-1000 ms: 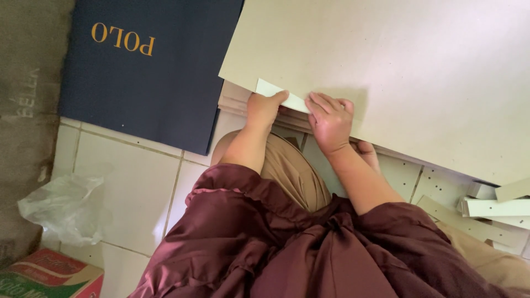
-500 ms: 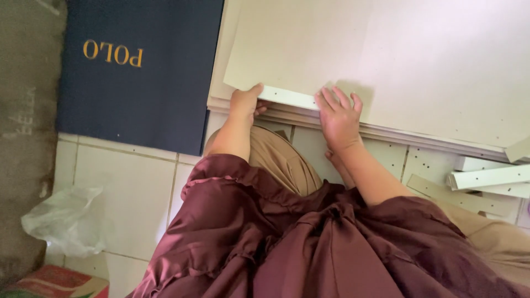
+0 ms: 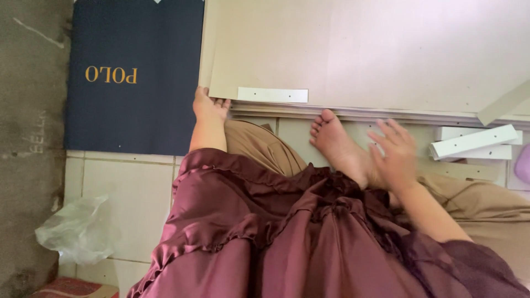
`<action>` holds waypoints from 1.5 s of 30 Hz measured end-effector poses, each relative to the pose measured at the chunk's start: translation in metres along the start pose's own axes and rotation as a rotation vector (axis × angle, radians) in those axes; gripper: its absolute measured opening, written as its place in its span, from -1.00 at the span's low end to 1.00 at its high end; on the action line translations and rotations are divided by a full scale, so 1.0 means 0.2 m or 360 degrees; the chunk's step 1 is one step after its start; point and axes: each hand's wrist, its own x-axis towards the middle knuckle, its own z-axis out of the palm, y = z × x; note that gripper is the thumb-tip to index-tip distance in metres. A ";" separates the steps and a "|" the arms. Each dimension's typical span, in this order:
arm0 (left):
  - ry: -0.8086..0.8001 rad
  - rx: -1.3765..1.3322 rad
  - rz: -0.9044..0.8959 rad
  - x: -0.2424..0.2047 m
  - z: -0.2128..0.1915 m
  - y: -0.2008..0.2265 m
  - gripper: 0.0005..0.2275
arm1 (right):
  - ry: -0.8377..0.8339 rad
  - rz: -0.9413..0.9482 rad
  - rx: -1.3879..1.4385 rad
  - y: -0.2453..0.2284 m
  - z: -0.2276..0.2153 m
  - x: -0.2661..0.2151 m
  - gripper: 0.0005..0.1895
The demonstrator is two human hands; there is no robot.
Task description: The person applies white glue to several small wooden strips using a cotton swab and then positions the strips onto a larger board while sitting on a tiled floor.
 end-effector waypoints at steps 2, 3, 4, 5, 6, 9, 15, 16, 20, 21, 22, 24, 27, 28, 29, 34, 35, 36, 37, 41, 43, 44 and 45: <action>0.0103 0.0067 -0.0043 0.09 -0.01 0.01 -0.44 | -0.0037 0.0083 0.0015 -0.01 -0.22 -0.03 -0.77; 0.0217 0.0129 -0.0096 0.14 -0.02 0.01 -0.47 | -0.0089 0.0163 0.0028 -0.02 -0.35 -0.05 -0.79; 0.0209 0.0137 -0.0100 0.13 -0.01 0.00 -0.47 | -0.0084 0.0172 0.0022 0.02 -0.43 -0.10 -0.79; 0.0247 0.0120 -0.0090 0.13 -0.02 0.01 -0.43 | -0.0093 0.0215 -0.0060 0.06 -0.49 -0.14 -0.77; 0.0285 0.0103 -0.0079 0.12 -0.02 0.03 -0.38 | -0.0103 0.0258 -0.0142 0.09 -0.56 -0.18 -0.76; 0.0287 0.0097 -0.0120 0.13 -0.02 0.03 -0.44 | -0.0046 0.0249 -0.0327 0.24 -0.73 -0.34 -0.80; 0.0375 0.0216 -0.0079 0.15 -0.03 0.03 -0.42 | 0.0036 0.0740 0.0015 0.52 -0.80 -0.67 -0.68; 0.0376 0.0216 -0.0078 0.12 -0.01 0.02 -0.42 | 0.0035 0.0741 0.0016 0.56 -0.78 -0.68 -0.68; 0.0545 0.1351 0.0852 0.37 -0.13 -0.04 -0.65 | -0.0070 0.0480 -0.0461 0.60 -0.71 -0.68 -0.73; 0.0633 0.1967 0.1451 0.52 -0.20 -0.04 -0.64 | -0.0050 0.0350 -0.0569 0.60 -0.68 -0.64 -0.74; 0.0639 0.1966 0.1454 0.30 -0.08 -0.03 -0.64 | -0.0048 0.0347 -0.0564 0.59 -0.68 -0.63 -0.74; -0.0058 0.3536 0.1177 -0.17 0.12 -0.12 -0.63 | -0.0115 0.0317 -0.0683 0.57 -0.68 -0.60 -0.76; -0.0734 0.3988 0.0598 -0.70 0.28 -0.27 -0.54 | -0.0173 0.0334 -0.0530 0.60 -0.66 -0.63 -0.71; -0.0734 0.3989 0.0595 -0.65 0.30 -0.33 -0.54 | -0.0175 0.0335 -0.0528 0.62 -0.64 -0.63 -0.71; -0.0744 0.4134 0.0555 -0.61 0.29 -0.39 -0.46 | -0.0188 0.0341 -0.0512 0.62 -0.63 -0.64 -0.72; -0.0612 0.4441 0.0489 -0.56 0.34 -0.48 -0.27 | -0.0323 0.0361 -0.0733 0.64 -0.62 -0.64 -0.67; -0.0657 0.4507 0.0417 -0.60 0.35 -0.48 -0.17 | -0.0361 0.0407 -0.0727 0.63 -0.62 -0.63 -0.68; -0.0703 0.4572 0.0343 -0.63 0.37 -0.47 -0.05 | -0.0400 0.0453 -0.0720 0.62 -0.62 -0.63 -0.69; -0.0703 0.4574 0.0333 -0.64 0.37 -0.47 -0.05 | -0.0406 0.0453 -0.0716 0.63 -0.62 -0.64 -0.69; -0.0699 0.4461 0.0148 -0.71 0.43 -0.45 0.04 | -0.0511 0.0480 -0.0762 0.64 -0.61 -0.63 -0.68; -0.0709 0.4373 0.0005 -0.73 0.45 -0.44 0.11 | -0.0547 0.0494 -0.0773 0.64 -0.61 -0.63 -0.66; -0.0757 0.4392 0.0049 -0.73 0.44 -0.44 0.07 | -0.0545 0.0523 -0.0749 0.64 -0.61 -0.63 -0.68; -0.0805 0.4408 0.0088 -0.73 0.43 -0.44 0.03 | -0.0545 0.0551 -0.0725 0.63 -0.61 -0.64 -0.69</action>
